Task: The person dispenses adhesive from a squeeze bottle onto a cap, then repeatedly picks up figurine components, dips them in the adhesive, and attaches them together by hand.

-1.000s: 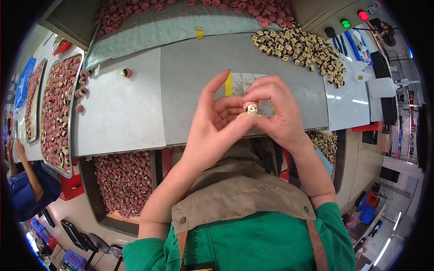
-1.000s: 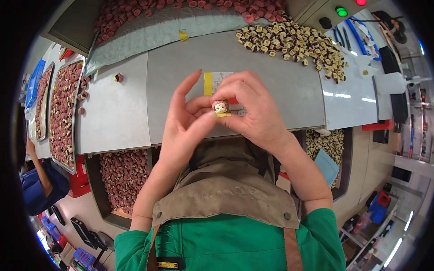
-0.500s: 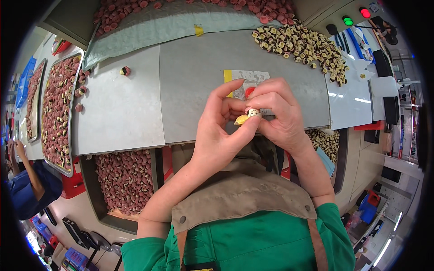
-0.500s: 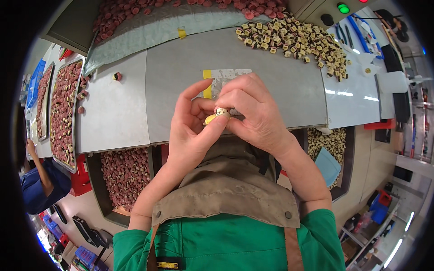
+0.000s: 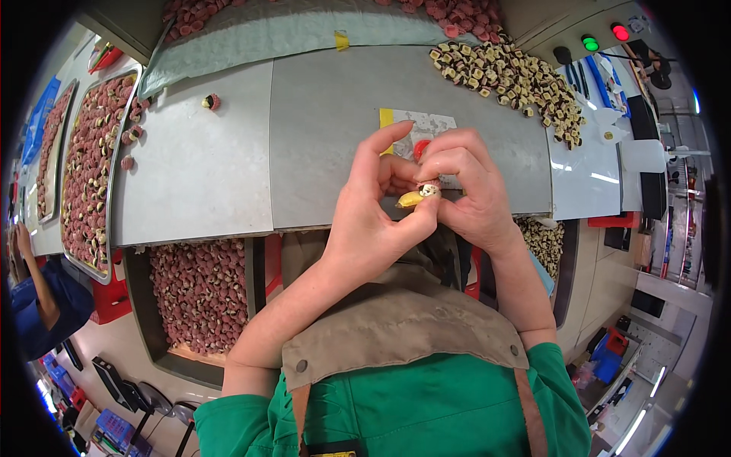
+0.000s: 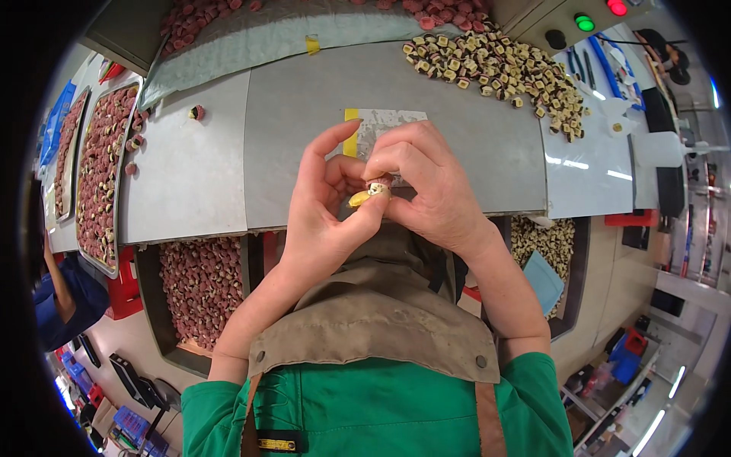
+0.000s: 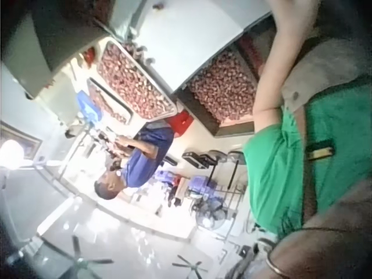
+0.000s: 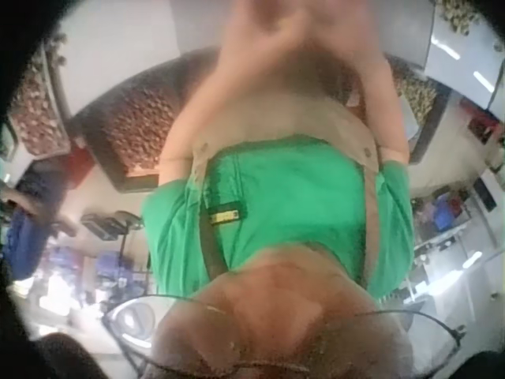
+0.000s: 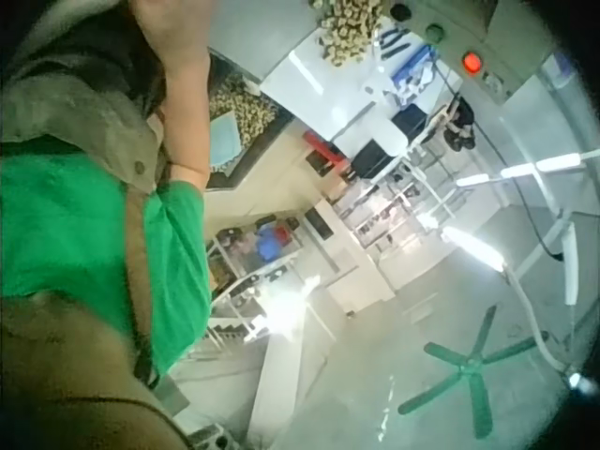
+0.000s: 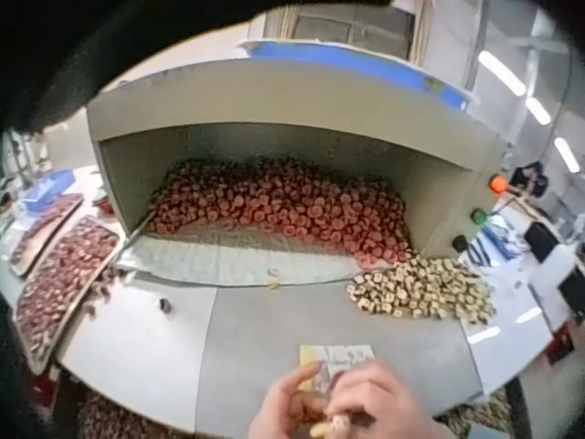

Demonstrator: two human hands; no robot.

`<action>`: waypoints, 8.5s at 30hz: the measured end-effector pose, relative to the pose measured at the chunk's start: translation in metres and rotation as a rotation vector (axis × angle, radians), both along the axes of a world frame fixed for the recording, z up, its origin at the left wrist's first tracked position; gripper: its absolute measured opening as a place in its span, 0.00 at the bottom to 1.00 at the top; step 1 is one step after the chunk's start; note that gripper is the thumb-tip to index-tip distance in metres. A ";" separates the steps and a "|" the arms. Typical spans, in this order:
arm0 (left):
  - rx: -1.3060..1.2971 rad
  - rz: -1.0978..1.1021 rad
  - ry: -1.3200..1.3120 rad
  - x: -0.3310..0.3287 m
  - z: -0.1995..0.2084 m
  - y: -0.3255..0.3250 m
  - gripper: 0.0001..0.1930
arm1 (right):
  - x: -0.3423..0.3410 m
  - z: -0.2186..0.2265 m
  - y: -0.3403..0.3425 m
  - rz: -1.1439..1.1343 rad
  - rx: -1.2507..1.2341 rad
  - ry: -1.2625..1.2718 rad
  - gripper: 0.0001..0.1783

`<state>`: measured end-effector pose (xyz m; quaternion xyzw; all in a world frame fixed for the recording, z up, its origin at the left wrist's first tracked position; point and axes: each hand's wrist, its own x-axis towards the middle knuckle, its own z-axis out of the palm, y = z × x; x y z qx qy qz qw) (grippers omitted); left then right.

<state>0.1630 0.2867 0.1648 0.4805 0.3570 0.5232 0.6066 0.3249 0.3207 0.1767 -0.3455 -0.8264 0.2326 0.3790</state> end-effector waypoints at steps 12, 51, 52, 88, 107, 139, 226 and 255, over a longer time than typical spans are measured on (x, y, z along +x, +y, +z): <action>0.017 0.016 0.026 0.003 -0.003 0.004 0.30 | 0.003 -0.002 -0.001 -0.011 0.009 -0.014 0.17; 0.675 0.374 1.330 0.014 0.003 0.242 0.10 | 0.104 0.022 0.025 -0.328 -0.099 -0.433 0.13; 0.711 0.399 1.385 0.011 0.006 0.234 0.09 | 0.103 0.018 0.025 -0.318 -0.108 -0.364 0.15; -0.421 -0.146 -0.600 -0.019 -0.008 0.039 0.17 | 0.020 0.021 0.032 -0.052 -0.123 -0.377 0.09; -0.425 -0.155 -0.464 -0.014 0.001 0.036 0.17 | 0.009 0.009 0.013 -0.082 -0.360 0.278 0.11; -0.006 0.027 -0.043 0.016 -0.001 0.024 0.31 | 0.013 0.005 0.023 -0.063 -0.045 0.081 0.16; -0.396 -0.138 -0.609 -0.030 -0.018 0.043 0.18 | 0.092 0.003 -0.005 -0.477 -0.167 -0.245 0.16; -0.391 -0.168 -0.528 -0.038 -0.011 0.039 0.18 | 0.018 0.017 0.024 -0.097 0.067 -0.471 0.13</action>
